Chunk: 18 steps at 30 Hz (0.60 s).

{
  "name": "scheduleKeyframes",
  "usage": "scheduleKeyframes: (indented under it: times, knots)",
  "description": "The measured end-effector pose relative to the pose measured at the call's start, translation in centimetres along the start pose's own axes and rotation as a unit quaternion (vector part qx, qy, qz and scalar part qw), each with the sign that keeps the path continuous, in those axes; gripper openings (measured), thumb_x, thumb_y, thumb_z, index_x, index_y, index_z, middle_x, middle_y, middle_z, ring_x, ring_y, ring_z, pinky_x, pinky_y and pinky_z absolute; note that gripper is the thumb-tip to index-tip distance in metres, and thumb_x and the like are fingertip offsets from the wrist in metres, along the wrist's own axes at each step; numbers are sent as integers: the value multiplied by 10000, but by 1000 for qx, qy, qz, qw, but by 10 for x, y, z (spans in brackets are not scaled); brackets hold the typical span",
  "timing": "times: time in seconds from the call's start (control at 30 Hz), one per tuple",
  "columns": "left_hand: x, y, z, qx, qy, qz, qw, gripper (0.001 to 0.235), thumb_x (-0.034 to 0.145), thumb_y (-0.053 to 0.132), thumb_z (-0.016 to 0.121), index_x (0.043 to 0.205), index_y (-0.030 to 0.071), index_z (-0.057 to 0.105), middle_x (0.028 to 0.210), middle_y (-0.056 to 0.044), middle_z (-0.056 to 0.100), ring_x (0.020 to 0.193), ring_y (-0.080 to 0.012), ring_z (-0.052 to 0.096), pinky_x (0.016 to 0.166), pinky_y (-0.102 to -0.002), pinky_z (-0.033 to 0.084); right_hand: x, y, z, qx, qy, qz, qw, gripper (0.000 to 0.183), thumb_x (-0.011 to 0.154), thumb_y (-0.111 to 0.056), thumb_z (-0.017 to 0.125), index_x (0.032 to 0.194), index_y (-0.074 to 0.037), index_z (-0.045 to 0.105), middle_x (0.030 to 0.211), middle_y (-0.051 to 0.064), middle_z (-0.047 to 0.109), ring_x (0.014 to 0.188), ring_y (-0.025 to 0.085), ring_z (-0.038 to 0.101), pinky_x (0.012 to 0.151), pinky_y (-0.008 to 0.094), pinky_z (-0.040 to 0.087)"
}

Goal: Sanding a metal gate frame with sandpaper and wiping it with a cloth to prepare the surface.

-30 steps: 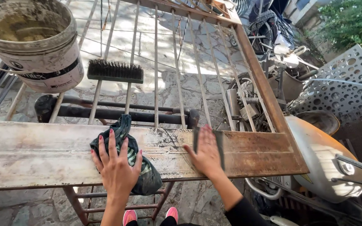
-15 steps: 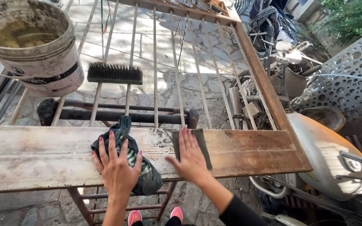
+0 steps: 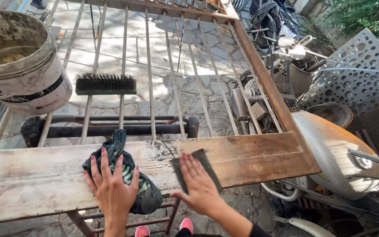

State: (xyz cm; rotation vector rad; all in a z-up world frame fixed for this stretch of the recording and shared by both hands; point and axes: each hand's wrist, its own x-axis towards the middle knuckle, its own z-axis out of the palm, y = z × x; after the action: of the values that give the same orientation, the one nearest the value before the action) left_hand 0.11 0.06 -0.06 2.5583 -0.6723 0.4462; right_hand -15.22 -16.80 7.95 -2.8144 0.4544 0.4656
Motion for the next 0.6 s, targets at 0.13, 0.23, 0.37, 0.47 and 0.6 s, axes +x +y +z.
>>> scheduleKeyframes:
  times: [0.13, 0.23, 0.37, 0.47, 0.6]
  knots:
    - [0, 0, -2, 1, -9, 6, 1000, 586, 866, 556, 555, 1309, 191, 670, 1663, -127, 363, 1517, -393, 304, 1217, -620, 199, 28, 13, -1, 21, 86, 45, 995, 1015, 838, -755, 62, 1494, -9, -147, 1609, 150, -182, 1490, 232, -148, 1198, 343, -81]
    - [-3, 2, -4, 0, 13, 18, 1000, 579, 888, 532, 565, 1312, 157, 686, 1661, -148, 371, 1511, -407, 316, 1214, -623, 199, 34, -7, -5, 26, 17, 58, 998, 1061, 825, -769, 171, 1449, -10, -228, 1579, 152, -287, 1485, 249, -223, 1224, 378, -104]
    - [2, 3, -2, 1, 9, 7, 1000, 571, 884, 536, 566, 1307, 171, 687, 1659, -143, 379, 1514, -402, 317, 1218, -613, 200, 5, 7, 8, -10, 76, -35, 996, 1049, 861, -754, 254, 1495, 14, -76, 1605, 185, -119, 1490, 284, -97, 1203, 402, -40]
    - [1, 2, -5, 5, 10, 11, 1000, 567, 891, 532, 574, 1305, 164, 697, 1655, -151, 391, 1520, -402, 315, 1216, -615, 206, 11, 27, 13, -6, 40, 34, 999, 1054, 855, -758, 225, 1488, 6, -130, 1600, 179, -184, 1487, 273, -145, 1200, 389, -67]
    - [0, 0, -2, 12, 21, 20, 1000, 569, 912, 529, 570, 1314, 151, 707, 1653, -166, 412, 1512, -412, 330, 1229, -606, 192, 20, -2, -15, 26, 7, 33, 999, 1056, 869, -736, 242, 1470, 17, -189, 1589, 186, -237, 1488, 268, -184, 1221, 367, -75]
